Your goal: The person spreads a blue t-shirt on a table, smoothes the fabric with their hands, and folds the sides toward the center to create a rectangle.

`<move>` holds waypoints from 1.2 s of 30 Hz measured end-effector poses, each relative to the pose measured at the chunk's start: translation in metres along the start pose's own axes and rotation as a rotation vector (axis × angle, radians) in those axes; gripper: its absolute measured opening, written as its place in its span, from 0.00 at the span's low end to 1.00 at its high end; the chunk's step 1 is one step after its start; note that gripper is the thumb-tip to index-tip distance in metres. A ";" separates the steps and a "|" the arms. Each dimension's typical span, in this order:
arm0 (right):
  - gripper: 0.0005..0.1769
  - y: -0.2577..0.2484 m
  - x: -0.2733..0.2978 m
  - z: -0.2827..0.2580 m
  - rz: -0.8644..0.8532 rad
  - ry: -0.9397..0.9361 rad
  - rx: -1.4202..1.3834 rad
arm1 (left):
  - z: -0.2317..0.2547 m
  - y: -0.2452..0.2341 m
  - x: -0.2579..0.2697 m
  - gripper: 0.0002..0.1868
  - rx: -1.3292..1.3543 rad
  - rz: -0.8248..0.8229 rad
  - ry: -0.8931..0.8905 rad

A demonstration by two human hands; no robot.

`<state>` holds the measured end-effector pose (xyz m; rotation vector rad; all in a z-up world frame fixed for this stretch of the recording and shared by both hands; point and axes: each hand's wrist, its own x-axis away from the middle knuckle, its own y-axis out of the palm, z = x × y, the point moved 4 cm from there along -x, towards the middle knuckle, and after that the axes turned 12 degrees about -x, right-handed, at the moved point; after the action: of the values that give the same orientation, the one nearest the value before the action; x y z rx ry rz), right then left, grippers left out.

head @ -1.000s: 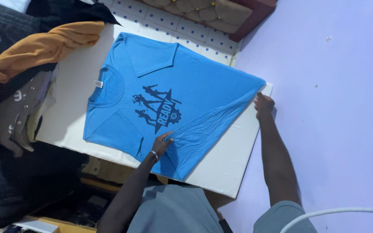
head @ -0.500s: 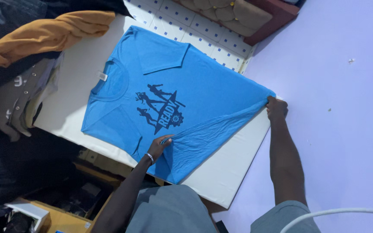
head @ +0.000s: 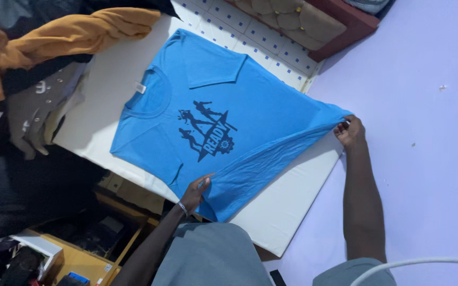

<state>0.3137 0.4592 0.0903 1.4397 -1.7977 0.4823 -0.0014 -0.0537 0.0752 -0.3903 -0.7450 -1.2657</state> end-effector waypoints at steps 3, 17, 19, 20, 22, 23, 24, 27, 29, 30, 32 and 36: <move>0.08 0.011 0.011 -0.006 -0.080 -0.106 -0.034 | 0.008 -0.007 0.028 0.40 -0.085 -0.023 -0.037; 0.14 0.157 0.083 0.022 -0.371 -0.357 -0.079 | -0.001 -0.085 0.093 0.38 0.280 0.008 -0.029; 0.15 0.186 0.085 0.034 -0.429 -0.367 -0.096 | -0.004 -0.107 0.098 0.37 0.302 0.001 -0.035; 0.14 0.202 0.087 0.042 -0.429 -0.363 -0.072 | -0.007 -0.119 0.100 0.37 0.278 0.040 -0.047; 0.14 0.239 0.088 0.055 -0.439 -0.359 -0.047 | -0.011 -0.142 0.096 0.36 0.257 0.086 -0.054; 0.15 0.255 0.090 0.065 -0.448 -0.377 0.009 | -0.012 -0.154 0.095 0.35 0.269 0.097 -0.022; 0.15 0.272 0.090 0.073 -0.457 -0.394 0.064 | -0.013 -0.166 0.095 0.34 0.281 0.108 0.009; 0.15 0.324 0.082 0.100 -0.527 -0.383 0.061 | -0.011 -0.201 0.091 0.33 0.418 0.123 0.068; 0.15 0.354 0.075 0.116 -0.514 -0.355 0.087 | -0.014 -0.222 0.086 0.33 0.482 0.146 0.075; 0.15 0.367 0.072 0.125 -0.497 -0.331 0.110 | -0.018 -0.232 0.084 0.33 0.542 0.166 0.082; 0.15 0.393 0.068 0.140 -0.514 -0.320 0.130 | -0.029 -0.251 0.074 0.33 0.484 0.193 0.086; 0.16 0.443 0.064 0.168 -0.523 -0.306 0.147 | -0.051 -0.282 0.055 0.34 0.433 0.266 0.037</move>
<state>-0.1635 0.4283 0.1065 2.0923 -1.5387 0.1279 -0.2485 -0.2047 0.0402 -0.1056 -0.8791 -0.8315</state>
